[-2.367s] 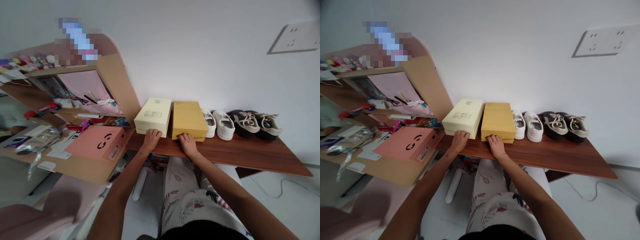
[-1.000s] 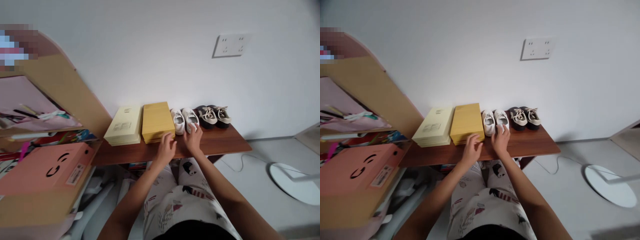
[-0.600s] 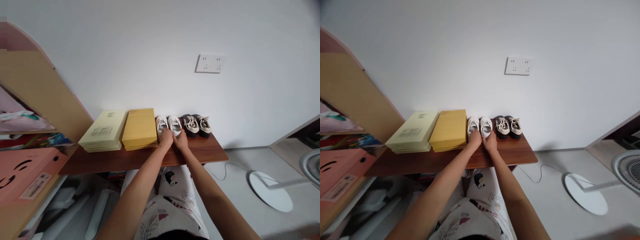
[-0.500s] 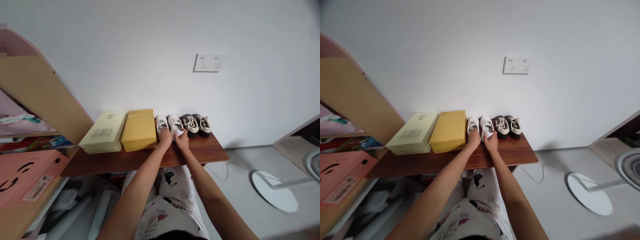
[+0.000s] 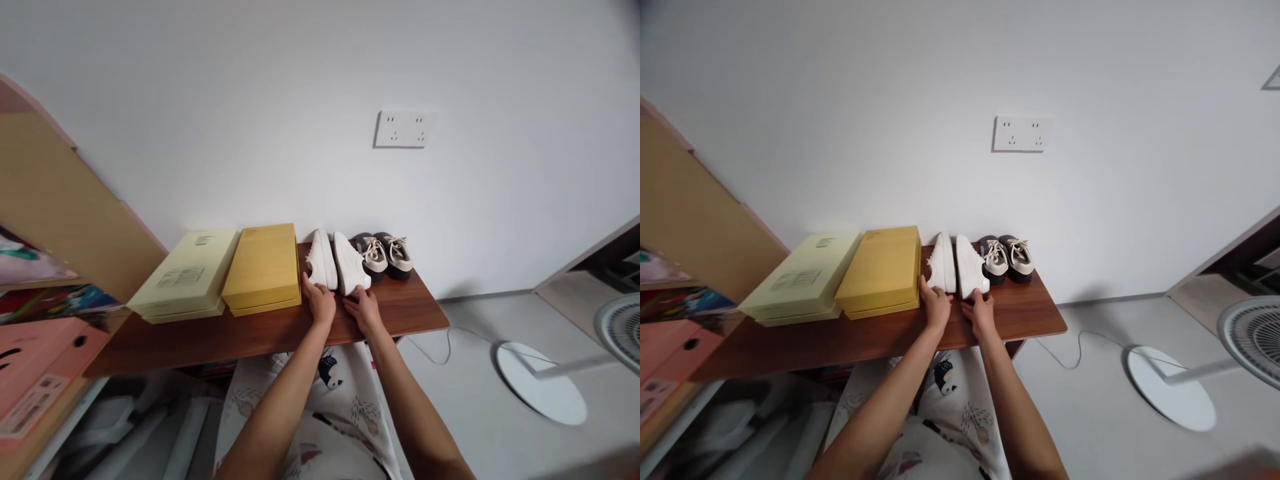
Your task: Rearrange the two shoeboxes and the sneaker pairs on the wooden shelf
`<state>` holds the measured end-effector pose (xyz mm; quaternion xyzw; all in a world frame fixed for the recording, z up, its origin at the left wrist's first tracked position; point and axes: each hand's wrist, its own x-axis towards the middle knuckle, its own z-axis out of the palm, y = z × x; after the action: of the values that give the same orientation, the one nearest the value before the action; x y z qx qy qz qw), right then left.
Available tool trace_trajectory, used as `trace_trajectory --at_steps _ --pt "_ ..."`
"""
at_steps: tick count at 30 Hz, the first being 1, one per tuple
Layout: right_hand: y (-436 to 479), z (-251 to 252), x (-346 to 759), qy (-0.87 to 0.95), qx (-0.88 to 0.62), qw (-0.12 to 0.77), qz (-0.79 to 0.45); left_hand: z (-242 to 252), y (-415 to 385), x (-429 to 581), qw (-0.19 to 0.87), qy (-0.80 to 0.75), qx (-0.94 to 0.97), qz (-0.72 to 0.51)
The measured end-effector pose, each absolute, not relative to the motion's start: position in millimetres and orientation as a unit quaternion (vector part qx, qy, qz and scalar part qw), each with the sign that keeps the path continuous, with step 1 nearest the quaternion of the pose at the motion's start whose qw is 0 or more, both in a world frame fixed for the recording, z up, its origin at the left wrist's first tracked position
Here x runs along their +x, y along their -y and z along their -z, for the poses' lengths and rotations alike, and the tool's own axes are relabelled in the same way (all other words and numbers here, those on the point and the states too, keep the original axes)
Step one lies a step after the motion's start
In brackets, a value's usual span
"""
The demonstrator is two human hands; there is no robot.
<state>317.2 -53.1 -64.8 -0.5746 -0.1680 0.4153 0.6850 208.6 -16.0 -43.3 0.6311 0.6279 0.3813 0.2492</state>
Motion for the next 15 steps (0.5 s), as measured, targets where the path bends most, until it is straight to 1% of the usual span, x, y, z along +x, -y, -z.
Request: trace_trajectory --at_steps 1,2,4,5,7,9,11,13,15 --pt "61 67 330 0.201 -0.617 0.665 -0.369 47 29 210 0.230 -0.616 0.641 -0.396" --pt "68 67 345 0.233 -0.662 0.650 -0.291 49 42 213 0.214 -0.599 0.651 -0.414" --pt "74 60 383 0.305 -0.718 0.618 -0.101 44 61 229 0.200 -0.542 0.690 -0.436" --pt "72 53 402 0.328 -0.734 0.594 -0.024 38 66 242 0.196 -0.510 0.715 -0.436" --pt "60 40 438 0.350 -0.768 0.534 0.061 17 63 278 0.179 -0.446 0.781 -0.398" --pt "43 29 463 0.400 -0.777 0.484 0.040 -6 47 319 0.187 -0.408 0.828 -0.337" --pt "29 24 477 0.424 -0.775 0.470 -0.013 -27 26 353 0.215 -0.441 0.832 -0.261" --pt "21 25 486 0.390 -0.775 0.495 -0.043 -40 7 373 0.237 -0.499 0.808 -0.204" --pt "18 29 492 0.315 -0.772 0.550 -0.053 -45 -7 377 0.245 -0.522 0.795 -0.187"
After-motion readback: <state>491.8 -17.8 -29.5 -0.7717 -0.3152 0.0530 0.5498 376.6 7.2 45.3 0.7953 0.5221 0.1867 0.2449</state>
